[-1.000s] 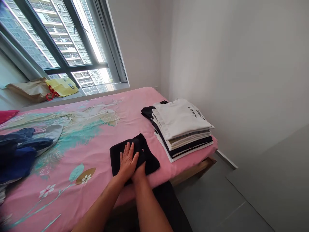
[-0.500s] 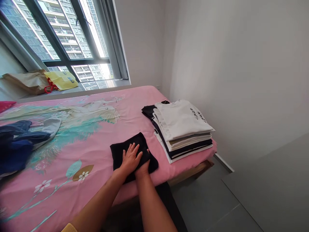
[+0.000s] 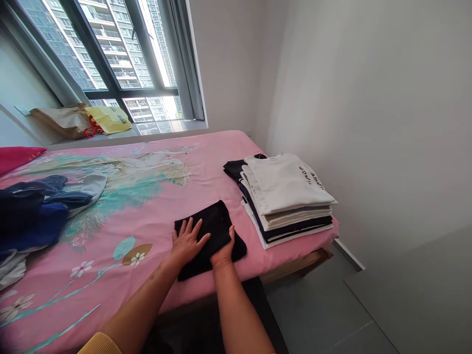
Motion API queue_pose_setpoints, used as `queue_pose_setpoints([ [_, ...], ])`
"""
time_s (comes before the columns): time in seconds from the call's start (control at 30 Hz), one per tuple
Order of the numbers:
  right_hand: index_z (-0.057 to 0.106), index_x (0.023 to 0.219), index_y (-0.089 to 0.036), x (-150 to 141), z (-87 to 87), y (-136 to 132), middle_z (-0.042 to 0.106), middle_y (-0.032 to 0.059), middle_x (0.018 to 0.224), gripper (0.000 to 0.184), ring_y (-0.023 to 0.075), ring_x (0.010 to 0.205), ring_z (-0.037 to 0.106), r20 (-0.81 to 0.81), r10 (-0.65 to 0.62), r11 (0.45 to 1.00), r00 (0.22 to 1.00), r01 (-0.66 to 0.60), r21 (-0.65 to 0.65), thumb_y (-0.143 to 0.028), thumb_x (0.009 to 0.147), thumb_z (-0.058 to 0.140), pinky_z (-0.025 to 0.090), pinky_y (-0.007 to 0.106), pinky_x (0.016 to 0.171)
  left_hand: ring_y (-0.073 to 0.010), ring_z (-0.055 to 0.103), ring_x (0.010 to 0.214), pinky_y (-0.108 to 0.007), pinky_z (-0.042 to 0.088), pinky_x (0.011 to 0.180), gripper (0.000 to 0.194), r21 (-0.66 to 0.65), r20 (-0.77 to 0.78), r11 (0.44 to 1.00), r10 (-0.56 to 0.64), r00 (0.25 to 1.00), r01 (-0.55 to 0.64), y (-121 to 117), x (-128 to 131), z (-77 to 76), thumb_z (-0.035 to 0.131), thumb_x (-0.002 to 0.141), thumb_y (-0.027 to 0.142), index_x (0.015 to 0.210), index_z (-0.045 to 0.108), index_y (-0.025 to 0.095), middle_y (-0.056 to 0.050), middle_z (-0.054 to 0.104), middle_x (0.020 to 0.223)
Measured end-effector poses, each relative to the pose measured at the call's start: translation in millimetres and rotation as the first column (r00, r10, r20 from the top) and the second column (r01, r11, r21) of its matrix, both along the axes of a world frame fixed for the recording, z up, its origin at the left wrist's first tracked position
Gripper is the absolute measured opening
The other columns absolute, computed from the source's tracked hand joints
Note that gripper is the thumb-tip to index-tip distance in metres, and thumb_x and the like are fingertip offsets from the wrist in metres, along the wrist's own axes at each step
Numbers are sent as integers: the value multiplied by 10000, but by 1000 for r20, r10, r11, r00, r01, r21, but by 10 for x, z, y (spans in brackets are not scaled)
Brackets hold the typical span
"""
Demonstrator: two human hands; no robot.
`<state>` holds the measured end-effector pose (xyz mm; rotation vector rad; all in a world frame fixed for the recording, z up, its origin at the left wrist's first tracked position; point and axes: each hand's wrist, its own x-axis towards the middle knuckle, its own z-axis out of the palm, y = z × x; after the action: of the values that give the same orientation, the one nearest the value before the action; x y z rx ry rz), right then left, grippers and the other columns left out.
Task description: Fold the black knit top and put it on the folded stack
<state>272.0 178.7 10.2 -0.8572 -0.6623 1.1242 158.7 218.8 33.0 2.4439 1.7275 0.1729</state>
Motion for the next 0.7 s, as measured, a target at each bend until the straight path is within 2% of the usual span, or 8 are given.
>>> queue_pose_setpoints([
  [0.13,441,1348,-121,-1,-10,-1,608,156,1186,897,258,1084,585,-23,0,1000,1000,0,6,-644,836,-78,390,493,973,-356,94,1396,-633,95,1048,762,-8,-16,1000,15,1000,-15,19,-43,26,299,774,729,1423,286,328,-101,158,1531],
  [0.33,317,1419,-117,-7,3,-5,549,156,1273,868,252,1122,566,-125,27,999,992,-24,24,-623,842,-89,393,492,968,-390,88,1388,-667,122,1018,994,-65,-42,997,47,998,-50,181,-162,82,415,610,830,1431,274,288,-175,151,1520],
  [0.5,427,1354,-123,-6,24,-25,569,159,1247,900,262,1111,568,-89,33,999,996,-31,32,-655,828,-74,373,498,983,-386,75,1390,-683,85,1016,879,-109,-18,983,144,989,-146,363,-295,74,307,721,785,1435,271,272,-151,138,1527],
  [0.6,494,1298,-150,-8,37,-33,585,138,1229,875,268,1116,561,-265,96,995,959,-86,46,-706,817,20,365,505,990,-365,68,1396,-677,102,1024,808,-64,1,985,162,987,-161,349,-293,93,262,793,722,1434,278,231,-141,139,1527],
  [0.7,540,1250,-186,-15,42,-29,589,101,1233,771,257,1146,539,-508,123,992,852,-102,68,-713,816,182,366,489,1002,-291,58,1411,-615,73,1077,681,65,-8,998,-20,1000,20,205,-227,100,253,861,623,1433,278,255,-69,139,1535],
])
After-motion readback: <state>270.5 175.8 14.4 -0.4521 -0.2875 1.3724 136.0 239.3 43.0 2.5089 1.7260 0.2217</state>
